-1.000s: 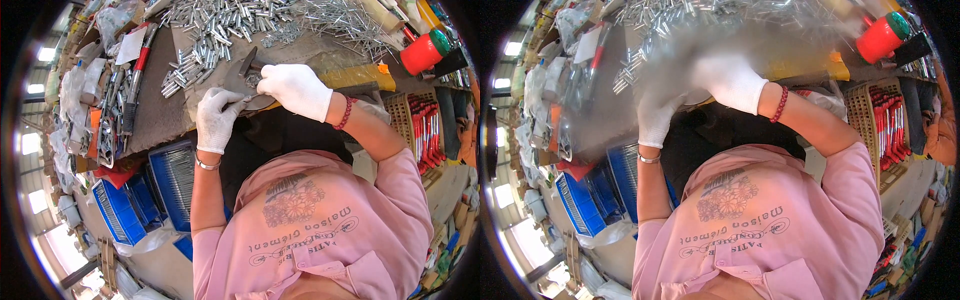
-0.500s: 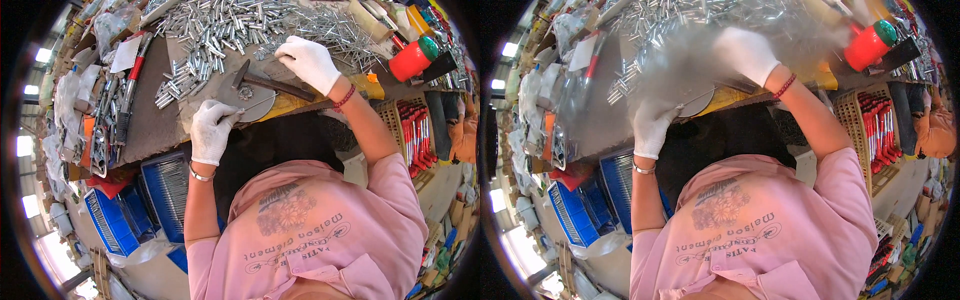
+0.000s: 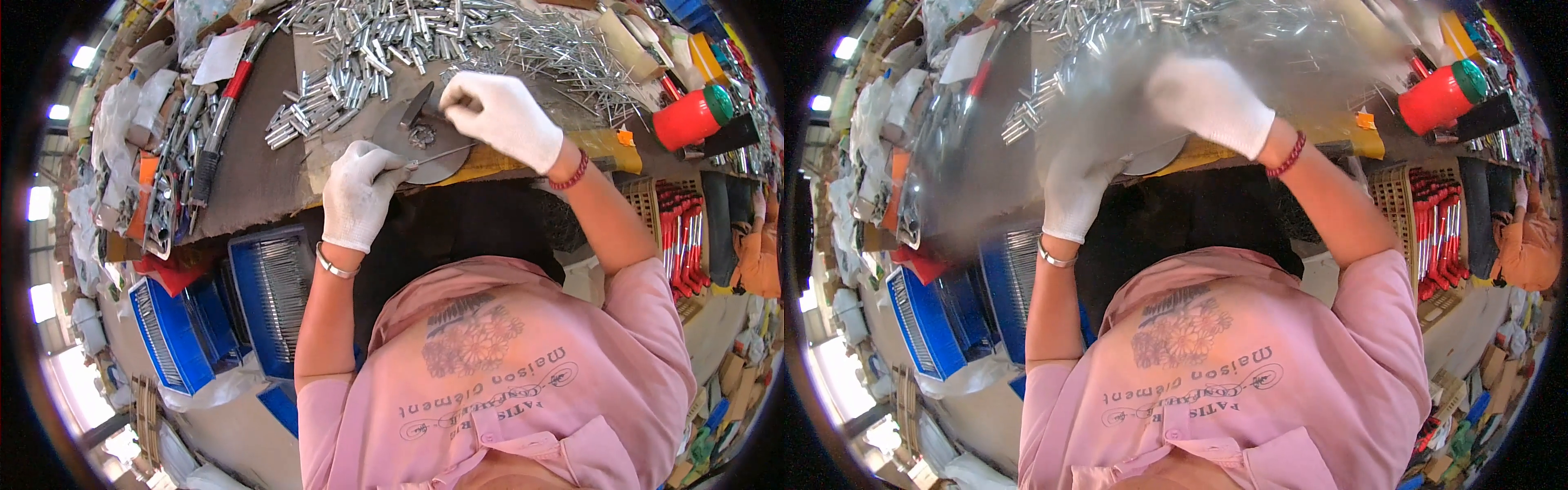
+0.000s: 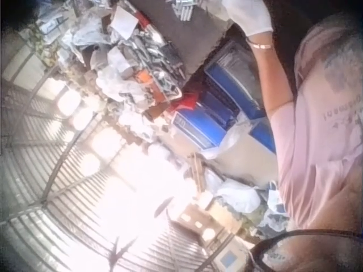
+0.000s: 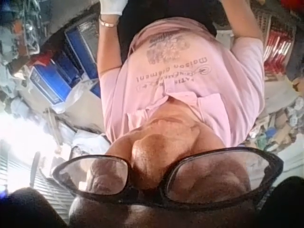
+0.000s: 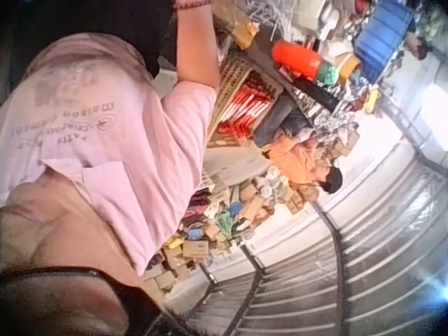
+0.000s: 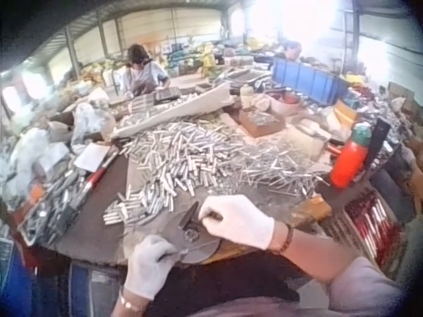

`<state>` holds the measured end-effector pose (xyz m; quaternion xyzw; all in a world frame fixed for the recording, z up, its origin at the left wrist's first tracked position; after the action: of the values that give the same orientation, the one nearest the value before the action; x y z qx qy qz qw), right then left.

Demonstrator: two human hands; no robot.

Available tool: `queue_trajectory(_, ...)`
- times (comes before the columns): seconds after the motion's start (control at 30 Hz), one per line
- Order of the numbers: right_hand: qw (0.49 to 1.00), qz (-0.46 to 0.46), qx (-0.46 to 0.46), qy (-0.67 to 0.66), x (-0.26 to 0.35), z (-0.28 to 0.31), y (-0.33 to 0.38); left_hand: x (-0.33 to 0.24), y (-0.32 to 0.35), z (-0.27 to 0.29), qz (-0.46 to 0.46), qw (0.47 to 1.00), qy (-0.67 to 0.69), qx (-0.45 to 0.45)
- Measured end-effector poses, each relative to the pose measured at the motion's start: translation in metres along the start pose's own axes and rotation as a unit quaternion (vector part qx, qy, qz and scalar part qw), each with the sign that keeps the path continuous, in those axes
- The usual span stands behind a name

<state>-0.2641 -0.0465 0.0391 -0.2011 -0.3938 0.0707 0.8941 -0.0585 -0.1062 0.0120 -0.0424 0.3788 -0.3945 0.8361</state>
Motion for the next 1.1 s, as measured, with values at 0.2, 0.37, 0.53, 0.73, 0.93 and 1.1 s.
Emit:
queue_trajectory(0.2, 0.998, 0.051, -0.003, -0.031, 0.013, -0.048, 0.019, -0.003, -0.002, 0.002, -0.031, 0.999, -0.013, -0.001)
queue_trajectory(0.37, 0.998, 0.064, -0.004, -0.017, 0.022, -0.055, 0.018, -0.002, -0.001, 0.002, -0.027, 1.0, -0.013, -0.006)
queue_trajectory(0.53, 0.997, 0.07, 0.003, 0.016, 0.026, -0.056, 0.019, -0.001, -0.001, 0.002, -0.021, 1.0, 0.004, -0.008)
queue_trajectory(0.73, 0.989, 0.095, 0.011, 0.112, 0.035, -0.058, 0.021, 0.004, -0.001, -0.001, -0.019, 1.0, 0.003, -0.002)
queue_trajectory(0.93, 0.961, -0.03, 0.021, 0.275, 0.011, -0.019, 0.024, 0.001, -0.003, 0.0, -0.015, 1.0, 0.006, 0.004)
queue_trajectory(1.1, 0.983, -0.057, -0.03, 0.169, 0.01, 0.001, 0.037, 0.002, -0.004, 0.001, -0.004, 1.0, 0.008, 0.017)
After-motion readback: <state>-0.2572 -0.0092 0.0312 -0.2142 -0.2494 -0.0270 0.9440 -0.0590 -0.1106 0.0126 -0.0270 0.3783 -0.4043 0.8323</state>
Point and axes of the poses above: each hand's wrist, its own y-axis away from the middle knuckle, its own z-axis out of the back of the hand, x = y × z, the point moved 7 cm from there along -y, towards the middle knuckle, and after that the axes turned 6 degrees about -y, right-handed, at the moved point
